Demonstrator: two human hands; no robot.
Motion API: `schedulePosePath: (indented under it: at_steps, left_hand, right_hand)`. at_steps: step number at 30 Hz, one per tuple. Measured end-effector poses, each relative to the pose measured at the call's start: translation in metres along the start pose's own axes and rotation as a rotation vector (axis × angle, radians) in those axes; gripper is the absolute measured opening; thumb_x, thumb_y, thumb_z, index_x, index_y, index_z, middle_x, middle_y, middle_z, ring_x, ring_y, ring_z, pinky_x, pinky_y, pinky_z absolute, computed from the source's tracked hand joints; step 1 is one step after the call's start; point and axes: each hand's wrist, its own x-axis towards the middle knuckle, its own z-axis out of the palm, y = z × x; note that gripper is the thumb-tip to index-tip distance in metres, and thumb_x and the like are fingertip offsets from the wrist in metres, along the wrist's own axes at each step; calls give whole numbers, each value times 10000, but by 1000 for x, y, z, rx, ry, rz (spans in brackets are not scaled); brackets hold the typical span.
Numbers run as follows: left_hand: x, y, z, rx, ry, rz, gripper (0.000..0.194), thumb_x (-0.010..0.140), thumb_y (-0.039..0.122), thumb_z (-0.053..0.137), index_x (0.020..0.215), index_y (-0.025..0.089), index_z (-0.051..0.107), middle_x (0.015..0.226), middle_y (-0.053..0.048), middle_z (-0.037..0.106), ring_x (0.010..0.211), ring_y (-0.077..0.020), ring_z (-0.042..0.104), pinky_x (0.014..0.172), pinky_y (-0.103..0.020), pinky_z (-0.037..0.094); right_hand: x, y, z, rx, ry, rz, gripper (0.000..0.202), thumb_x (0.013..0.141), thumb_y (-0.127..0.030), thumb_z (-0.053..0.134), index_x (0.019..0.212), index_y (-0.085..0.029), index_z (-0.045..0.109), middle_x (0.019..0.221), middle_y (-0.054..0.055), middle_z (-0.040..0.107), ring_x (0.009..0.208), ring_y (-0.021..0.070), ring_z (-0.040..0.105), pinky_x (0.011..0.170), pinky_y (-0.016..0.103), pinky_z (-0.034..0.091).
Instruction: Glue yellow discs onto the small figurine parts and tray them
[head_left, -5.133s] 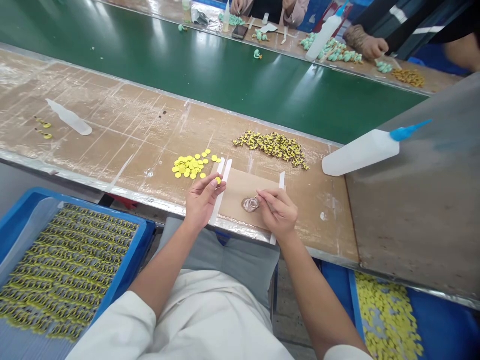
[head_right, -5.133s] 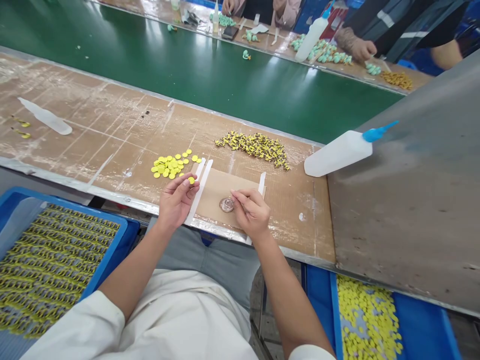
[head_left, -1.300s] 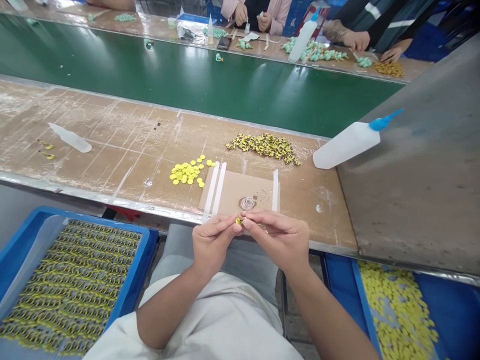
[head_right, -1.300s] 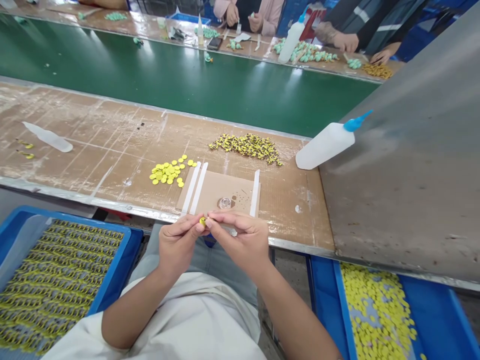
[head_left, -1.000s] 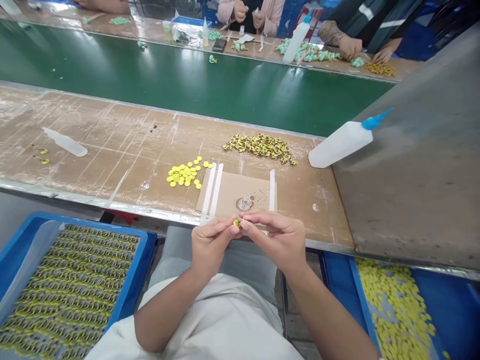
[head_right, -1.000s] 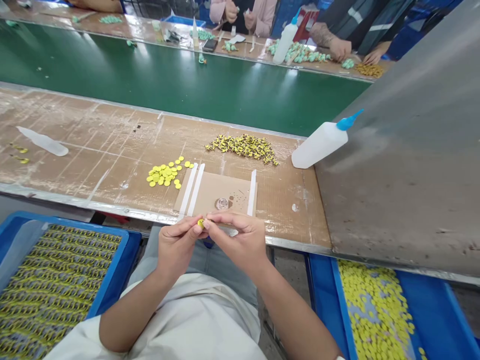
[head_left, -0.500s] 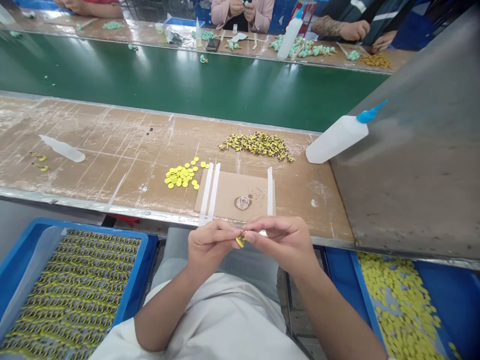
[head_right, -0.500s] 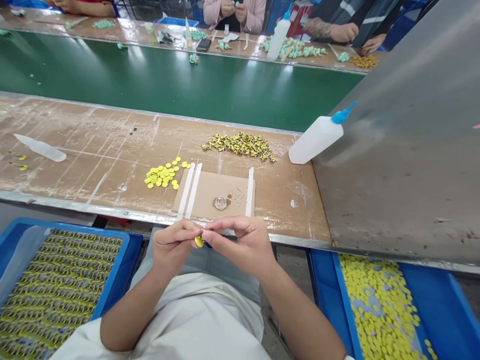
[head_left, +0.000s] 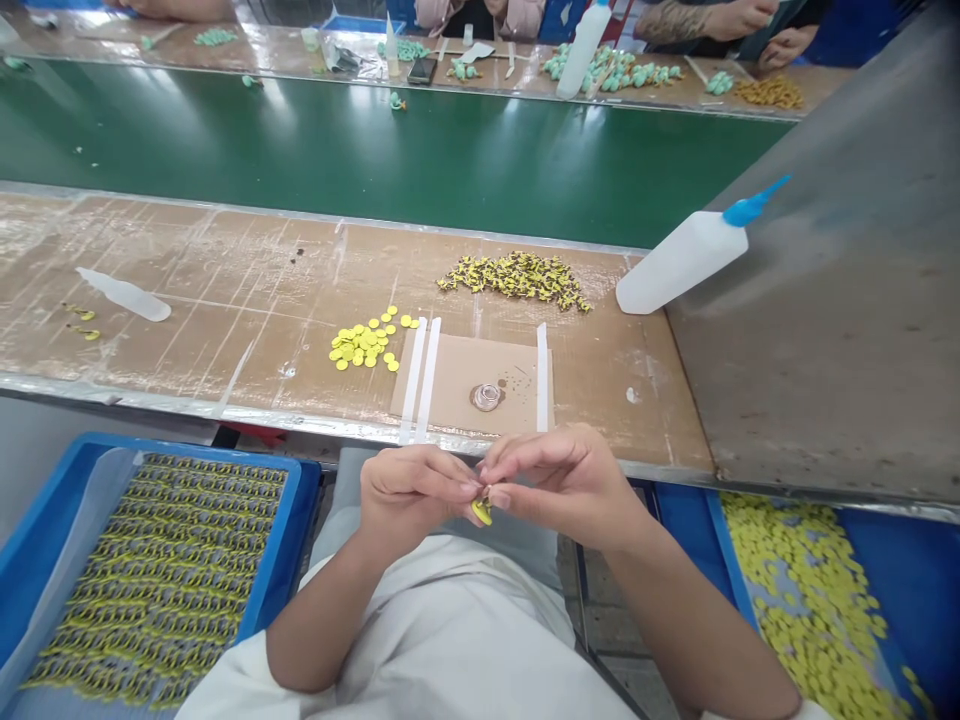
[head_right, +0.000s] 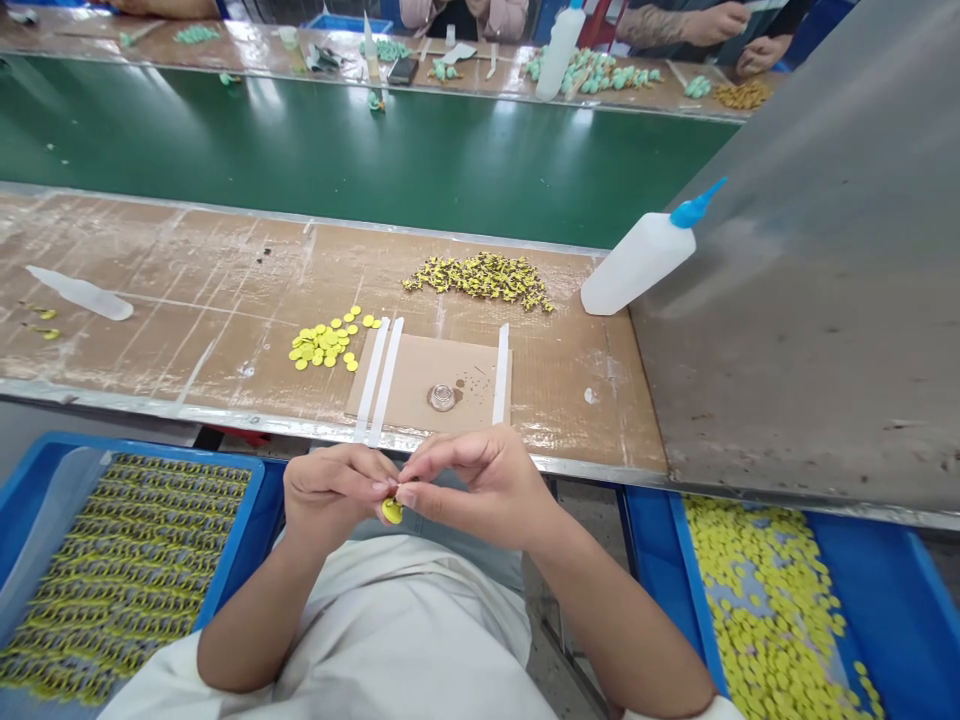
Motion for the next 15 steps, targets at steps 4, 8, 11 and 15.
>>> schedulePosePath:
  at_steps: [4, 8, 11, 15]
  left_hand:
    - [0, -1, -1, -4, 1, -19, 262, 765, 49, 783, 934, 246, 817, 826, -68, 762, 692, -214, 736, 635, -314, 640]
    - [1, 2, 0, -15, -32, -5, 280, 759, 24, 778, 941, 233, 817, 816, -74, 762, 696, -218, 738, 644, -317, 639]
    - [3, 2, 1, 16, -15, -3, 254, 756, 46, 792, 928, 231, 816, 807, -71, 759, 678, -210, 736, 635, -311, 640]
    - [3, -2, 4, 199, 108, 41, 326, 721, 81, 838, 995, 256, 800, 847, -54, 762, 711, -192, 742, 637, -262, 640]
  right_hand:
    - [0, 2, 2, 8, 37, -13, 87, 832, -150, 795, 914, -180, 792, 859, 97, 729, 800, 217, 673, 715, 321, 544]
    - [-2, 1, 2, 14, 27, -11, 86, 823, -141, 800, 896, -186, 794, 847, 94, 730, 795, 211, 673, 724, 319, 546]
    - [-3, 0, 0, 6, 41, 25, 83, 816, -175, 814, 897, -183, 797, 853, 97, 736, 792, 209, 683, 715, 304, 560]
    - [-2, 3, 1, 3, 221, 122, 135, 775, -261, 862, 867, -182, 802, 840, 91, 746, 737, 201, 710, 671, 264, 596]
